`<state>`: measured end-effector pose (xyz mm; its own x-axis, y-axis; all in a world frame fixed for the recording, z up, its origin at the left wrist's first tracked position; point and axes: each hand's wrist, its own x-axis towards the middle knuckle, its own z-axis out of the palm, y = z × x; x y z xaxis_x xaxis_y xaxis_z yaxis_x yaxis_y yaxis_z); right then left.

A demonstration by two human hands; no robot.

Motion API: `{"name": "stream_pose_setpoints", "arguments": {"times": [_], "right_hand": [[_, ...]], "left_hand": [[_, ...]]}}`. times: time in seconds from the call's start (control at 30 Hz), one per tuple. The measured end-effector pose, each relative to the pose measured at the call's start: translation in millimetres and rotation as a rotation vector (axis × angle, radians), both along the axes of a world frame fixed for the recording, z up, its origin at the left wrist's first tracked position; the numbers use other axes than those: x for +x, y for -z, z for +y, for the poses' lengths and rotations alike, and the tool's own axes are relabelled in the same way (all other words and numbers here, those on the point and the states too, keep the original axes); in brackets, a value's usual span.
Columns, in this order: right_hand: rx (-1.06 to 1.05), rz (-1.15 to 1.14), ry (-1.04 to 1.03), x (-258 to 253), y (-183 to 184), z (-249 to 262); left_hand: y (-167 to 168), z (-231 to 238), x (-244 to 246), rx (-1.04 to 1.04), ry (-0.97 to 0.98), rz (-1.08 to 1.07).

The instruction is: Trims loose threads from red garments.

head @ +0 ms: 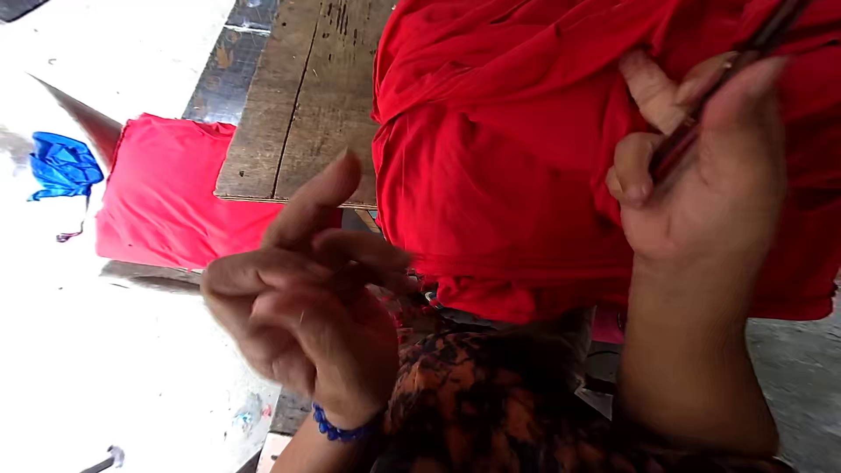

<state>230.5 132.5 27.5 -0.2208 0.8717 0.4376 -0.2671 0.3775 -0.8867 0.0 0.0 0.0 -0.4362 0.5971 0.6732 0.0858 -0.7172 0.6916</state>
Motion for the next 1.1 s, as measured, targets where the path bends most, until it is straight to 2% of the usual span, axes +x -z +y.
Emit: {"name": "stream_pose_setpoints", "arguments": {"times": [0.1,0.17,0.23,0.33,0.47,0.57,0.77,0.93,1.0,1.1], "right_hand": [[-0.163,0.107,0.068,2,11,23],[-0.097,0.162,0.094,4,15,19],[0.047,0.170,0.191,5,18,5],[0.286,0.052,0.222,2,14,-30],[0.623,-0.574,0.078,-29,24,-70],[0.727,-0.757,0.108,-45,44,-68],[0.507,-0.372,-0.015,-36,36,-56],[0.314,-0.154,-0.049,-31,33,-44],[0.262,-0.090,-0.038,-30,32,-42],[0.258,-0.058,-0.035,-30,35,-40]], "left_hand": [[36,10,-10,-0.329,-0.144,-0.054],[63,10,-13,-0.624,-0.125,0.048],[78,10,-11,-0.801,0.000,0.094],[77,8,-8,-0.711,0.047,0.062],[43,0,-10,-0.546,0.106,-0.082],[26,-2,-8,-0.473,0.123,-0.119],[35,1,-13,-0.300,0.007,0.124],[43,9,-8,-0.289,-0.097,0.292],[46,13,-5,-0.272,-0.162,0.317],[41,15,0,-0.283,-0.201,0.213]]}}
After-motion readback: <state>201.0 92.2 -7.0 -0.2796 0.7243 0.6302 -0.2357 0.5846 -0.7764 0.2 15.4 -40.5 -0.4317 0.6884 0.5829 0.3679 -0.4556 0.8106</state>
